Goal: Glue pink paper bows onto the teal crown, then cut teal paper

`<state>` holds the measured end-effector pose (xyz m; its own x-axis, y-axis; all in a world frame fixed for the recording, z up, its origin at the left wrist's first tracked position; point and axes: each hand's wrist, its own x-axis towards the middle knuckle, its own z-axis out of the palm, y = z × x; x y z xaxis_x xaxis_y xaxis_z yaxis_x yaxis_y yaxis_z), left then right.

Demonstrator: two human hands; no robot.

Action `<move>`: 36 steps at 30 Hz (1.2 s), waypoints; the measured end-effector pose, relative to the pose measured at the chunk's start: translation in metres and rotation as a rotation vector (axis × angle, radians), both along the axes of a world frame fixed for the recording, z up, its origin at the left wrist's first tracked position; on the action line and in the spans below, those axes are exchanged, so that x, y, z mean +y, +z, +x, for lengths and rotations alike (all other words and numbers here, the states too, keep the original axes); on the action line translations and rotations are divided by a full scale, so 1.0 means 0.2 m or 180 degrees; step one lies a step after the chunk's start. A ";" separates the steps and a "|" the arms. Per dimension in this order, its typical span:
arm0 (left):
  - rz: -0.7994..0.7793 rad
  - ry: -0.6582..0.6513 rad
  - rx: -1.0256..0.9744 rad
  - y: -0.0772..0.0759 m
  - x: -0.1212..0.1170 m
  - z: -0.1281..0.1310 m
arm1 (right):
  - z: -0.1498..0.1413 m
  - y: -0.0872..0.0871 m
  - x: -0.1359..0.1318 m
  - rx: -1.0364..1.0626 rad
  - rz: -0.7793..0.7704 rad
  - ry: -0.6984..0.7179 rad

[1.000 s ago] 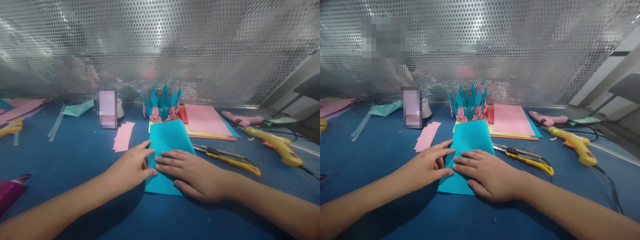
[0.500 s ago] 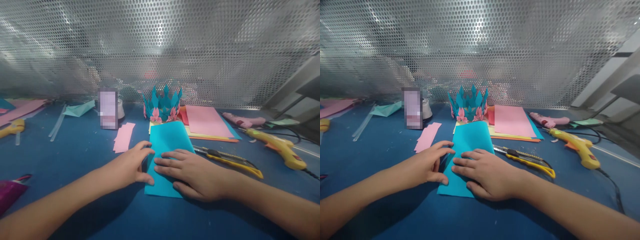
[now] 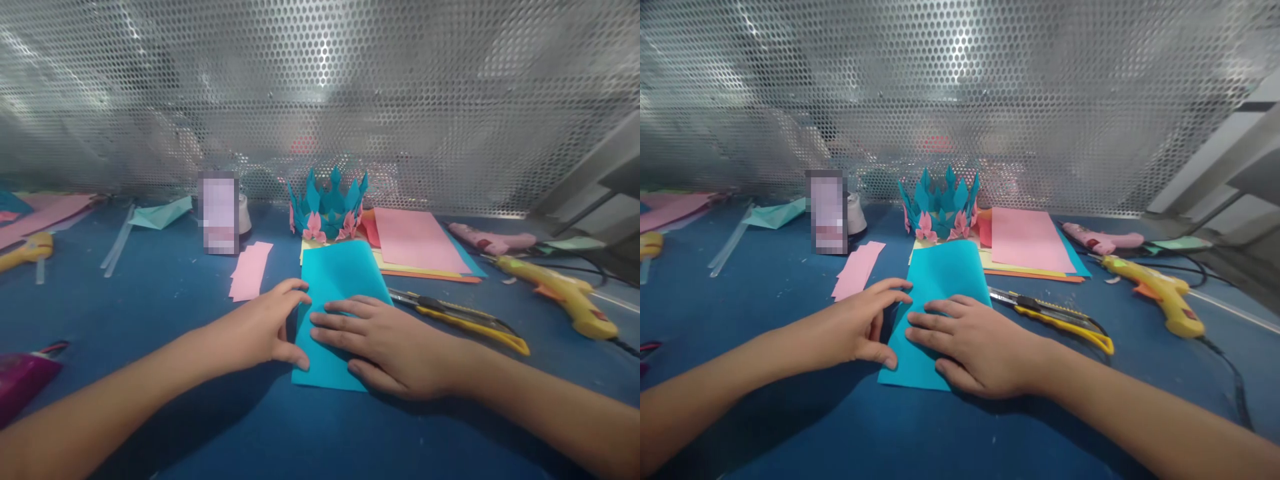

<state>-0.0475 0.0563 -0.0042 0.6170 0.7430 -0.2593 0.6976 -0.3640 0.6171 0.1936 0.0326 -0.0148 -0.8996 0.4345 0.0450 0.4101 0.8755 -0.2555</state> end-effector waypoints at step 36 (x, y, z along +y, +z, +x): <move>0.0588 -0.1376 0.0982 0.23 0.04 0.39 | 0.10 0.01 -0.02 0.0096 0.0038 -0.0004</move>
